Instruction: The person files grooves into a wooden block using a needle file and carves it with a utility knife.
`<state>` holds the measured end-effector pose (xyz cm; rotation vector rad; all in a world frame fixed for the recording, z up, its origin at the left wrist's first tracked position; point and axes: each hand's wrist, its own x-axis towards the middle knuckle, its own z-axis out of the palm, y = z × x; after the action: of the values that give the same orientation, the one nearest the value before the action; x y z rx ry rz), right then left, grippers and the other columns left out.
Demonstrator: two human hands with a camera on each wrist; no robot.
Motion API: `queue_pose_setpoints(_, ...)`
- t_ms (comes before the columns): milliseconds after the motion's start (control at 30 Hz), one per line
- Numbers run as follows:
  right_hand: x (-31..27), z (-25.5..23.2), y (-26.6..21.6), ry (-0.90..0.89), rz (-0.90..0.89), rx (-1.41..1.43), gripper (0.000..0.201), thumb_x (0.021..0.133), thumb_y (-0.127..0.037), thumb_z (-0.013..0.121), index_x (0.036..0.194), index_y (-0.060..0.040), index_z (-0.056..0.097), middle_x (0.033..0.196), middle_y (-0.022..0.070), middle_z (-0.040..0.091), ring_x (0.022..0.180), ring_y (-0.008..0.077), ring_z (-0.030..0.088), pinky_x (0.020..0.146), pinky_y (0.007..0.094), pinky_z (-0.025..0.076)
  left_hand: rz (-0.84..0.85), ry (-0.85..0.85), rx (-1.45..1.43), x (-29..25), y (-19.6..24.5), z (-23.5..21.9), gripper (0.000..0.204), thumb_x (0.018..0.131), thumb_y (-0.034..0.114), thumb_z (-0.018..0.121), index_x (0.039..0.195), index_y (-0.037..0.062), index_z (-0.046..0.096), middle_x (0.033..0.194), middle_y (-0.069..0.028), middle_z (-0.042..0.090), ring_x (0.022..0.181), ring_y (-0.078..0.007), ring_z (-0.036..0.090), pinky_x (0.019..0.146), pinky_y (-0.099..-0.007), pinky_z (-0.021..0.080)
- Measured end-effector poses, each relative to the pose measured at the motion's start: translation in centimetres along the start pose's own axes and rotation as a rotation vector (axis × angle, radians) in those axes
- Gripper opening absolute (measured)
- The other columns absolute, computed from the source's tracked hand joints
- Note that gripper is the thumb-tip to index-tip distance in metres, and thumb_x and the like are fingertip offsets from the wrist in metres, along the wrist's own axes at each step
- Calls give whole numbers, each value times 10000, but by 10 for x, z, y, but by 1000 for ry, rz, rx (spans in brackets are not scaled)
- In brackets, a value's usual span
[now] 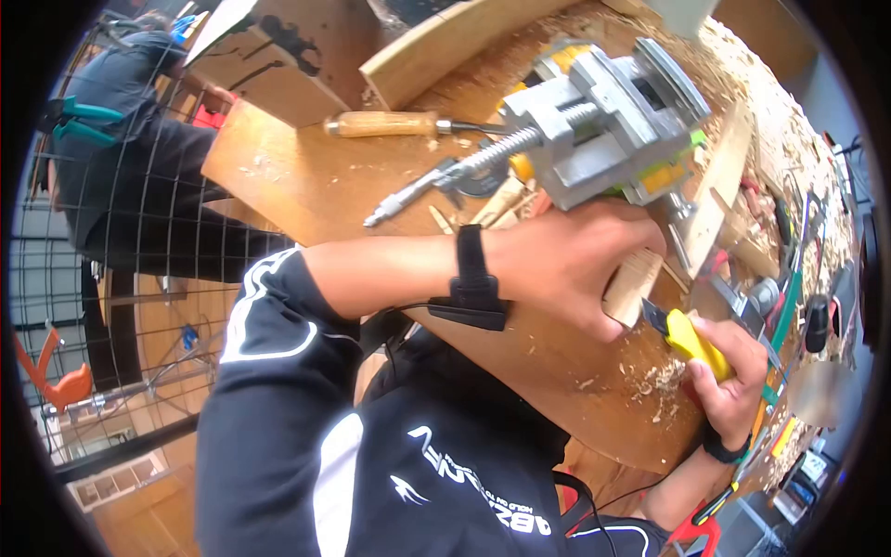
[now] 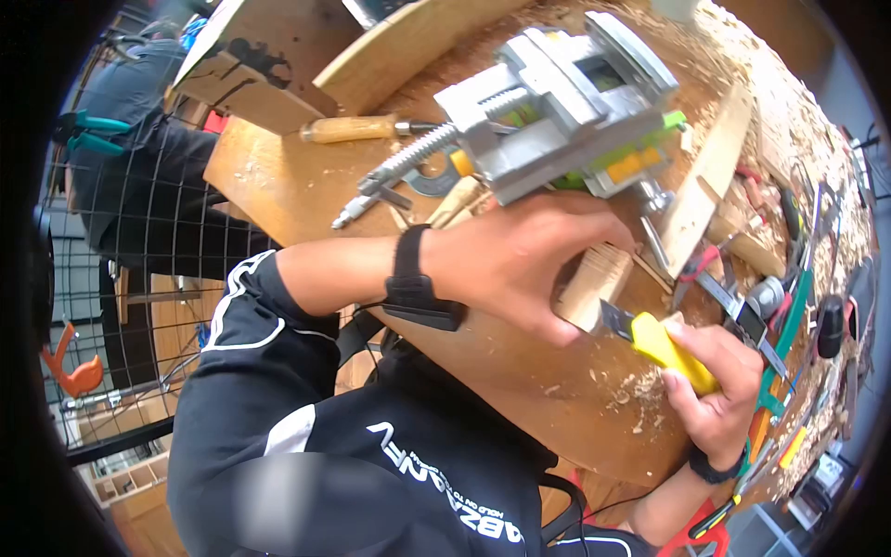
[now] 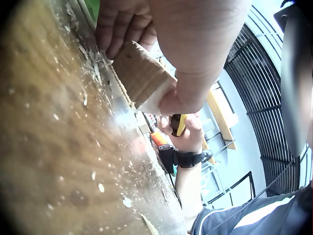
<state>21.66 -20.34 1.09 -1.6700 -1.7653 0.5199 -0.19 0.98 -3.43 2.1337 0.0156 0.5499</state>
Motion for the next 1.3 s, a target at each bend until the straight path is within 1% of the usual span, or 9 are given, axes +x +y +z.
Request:
queue_pose_setpoints(167,0,1,5,20,-32,1,406,778,-50,756,1180,6,732,875,156,708,737,260,670,680,336,520,-26,-18,9,2,3,-2,690,628,207,863,1232,-7,605,1108,-194,668,1045,-358,662,923,-425,533)
queue_pose_setpoints(233,1,1,4,26,-30,8,424,763,-27,766,1185,9,736,885,159,723,740,253,688,672,329,528,-46,-29,47,4,7,-5,670,636,184,850,1236,9,609,1023,-152,650,926,-281,664,774,-369,563)
queue_pose_setpoints(300,0,0,1,18,4,33,431,752,-14,771,1182,8,740,898,164,731,751,252,701,675,321,532,-52,-24,43,4,7,-4,668,630,180,845,1232,10,611,988,-134,636,857,-246,655,734,-345,558)
queue_pose_setpoints(500,1,2,3,11,-19,94,421,748,-15,772,1167,9,749,895,171,733,765,253,714,685,325,540,-29,-23,53,5,5,-2,665,619,175,841,1225,13,621,976,-118,636,800,-224,652,716,-328,552)
queue_pose_setpoints(733,2,4,2,5,-18,89,423,749,-9,775,1171,2,753,882,169,732,757,262,713,691,333,545,-29,-37,38,5,6,-3,659,614,172,845,1218,12,632,1011,-115,653,827,-207,664,720,-316,557)
queue_pose_setpoints(900,2,6,1,34,-33,4,430,740,-20,793,1169,-10,759,880,169,732,757,271,712,690,339,548,-114,-64,56,5,7,-5,653,615,181,854,1204,6,633,1029,-119,654,853,-202,672,755,-311,565)
queue_pose_setpoints(1033,2,7,1,51,-37,-16,428,736,-21,796,1163,-14,764,880,168,734,754,270,709,687,339,548,-65,-35,110,4,4,-2,650,619,186,862,1196,-1,630,1030,-120,648,870,-198,677,784,-310,567)
queue_pose_setpoints(1100,1,7,0,65,-39,-47,426,732,-19,798,1157,-16,767,877,166,735,748,266,706,683,336,546,-147,-45,73,3,7,-3,640,623,180,864,1187,-4,624,1041,-127,646,895,-212,682,823,-320,567)
queue_pose_setpoints(1300,2,6,-1,63,-50,-18,428,727,-11,799,1154,-4,764,873,163,734,736,261,702,675,330,543,-118,-40,85,4,7,-3,633,627,162,863,1185,-5,614,1061,-132,642,927,-241,682,855,-332,562)
